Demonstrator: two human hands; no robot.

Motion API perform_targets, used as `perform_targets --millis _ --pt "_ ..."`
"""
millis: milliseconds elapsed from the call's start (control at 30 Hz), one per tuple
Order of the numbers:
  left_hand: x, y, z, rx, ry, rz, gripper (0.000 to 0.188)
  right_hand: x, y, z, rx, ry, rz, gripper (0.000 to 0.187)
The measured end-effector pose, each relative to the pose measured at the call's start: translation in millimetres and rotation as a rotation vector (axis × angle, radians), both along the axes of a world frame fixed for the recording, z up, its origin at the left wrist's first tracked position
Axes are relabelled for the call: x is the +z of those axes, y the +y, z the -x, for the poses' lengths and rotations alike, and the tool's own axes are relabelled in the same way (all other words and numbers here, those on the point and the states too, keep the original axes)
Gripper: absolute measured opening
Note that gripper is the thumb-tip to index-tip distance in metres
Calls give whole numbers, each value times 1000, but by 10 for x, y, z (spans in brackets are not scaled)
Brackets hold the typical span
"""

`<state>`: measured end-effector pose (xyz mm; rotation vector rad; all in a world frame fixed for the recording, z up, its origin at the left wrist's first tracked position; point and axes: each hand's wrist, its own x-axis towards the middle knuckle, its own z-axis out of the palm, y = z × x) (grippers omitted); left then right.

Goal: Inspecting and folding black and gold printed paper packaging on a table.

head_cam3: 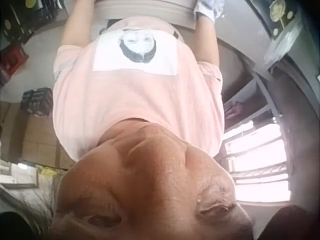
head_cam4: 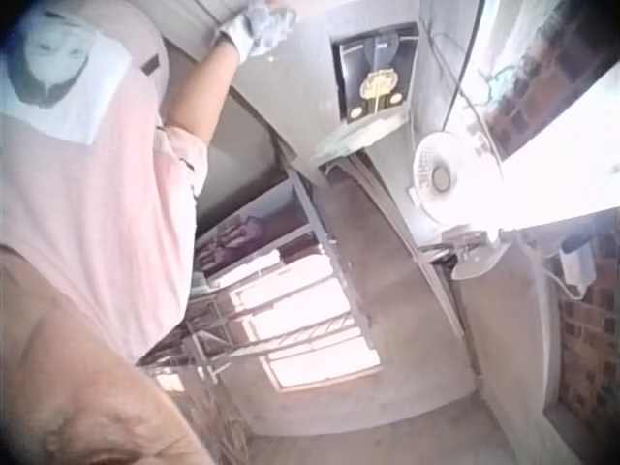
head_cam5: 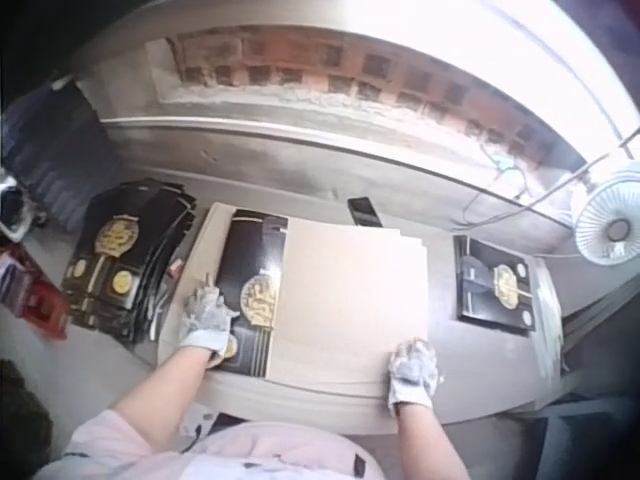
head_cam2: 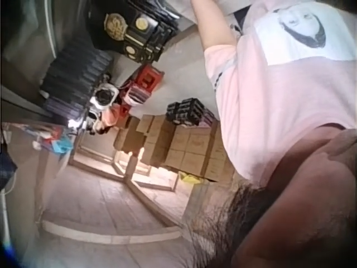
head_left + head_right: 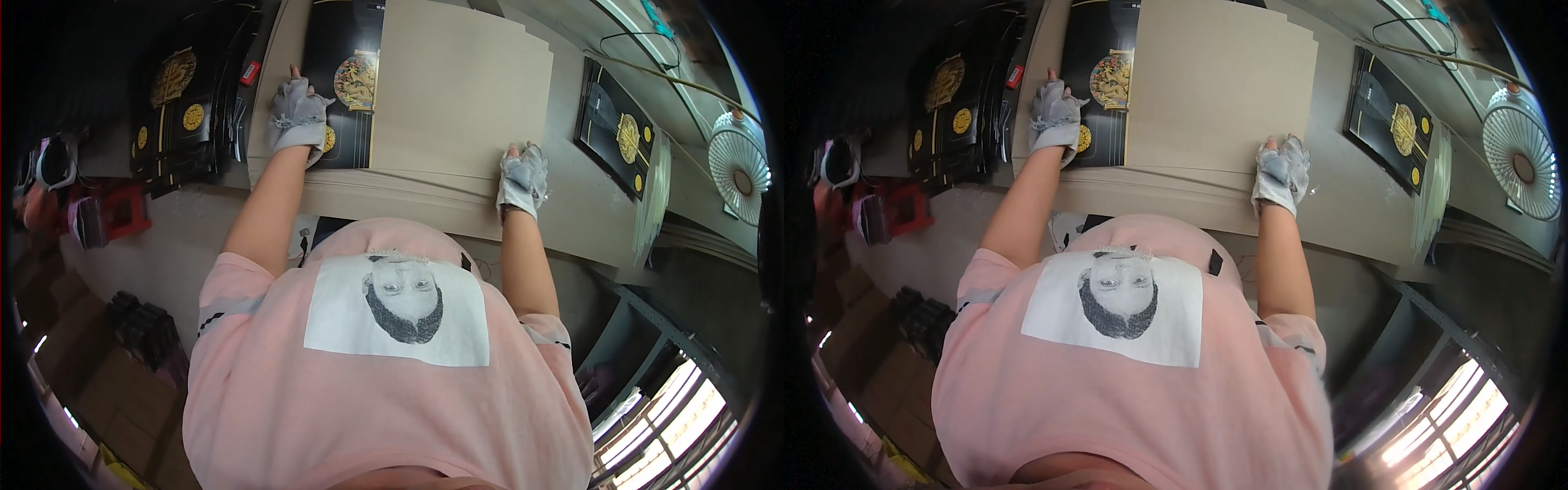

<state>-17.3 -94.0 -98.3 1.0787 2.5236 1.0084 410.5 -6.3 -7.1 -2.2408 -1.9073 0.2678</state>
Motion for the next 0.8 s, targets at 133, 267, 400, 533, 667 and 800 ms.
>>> perform_targets --millis 133,267,400,533,667,800 --pt "507 -49 -147 -65 232 251 67 131 262 8 2 -31 304 67" --pt "639 60 -135 -82 111 274 67 -353 476 -489 -160 388 376 63" --pt "824 7 -246 -130 156 325 62 27 444 -528 -201 390 568 60" --pt "914 45 -274 -175 180 564 60 92 278 -480 -199 513 436 74" --pt "645 -179 -329 -252 552 427 60 394 256 -186 -269 566 529 72" --pt "490 -16 -312 -395 610 225 55 -720 735 -1046 264 282 89 52"
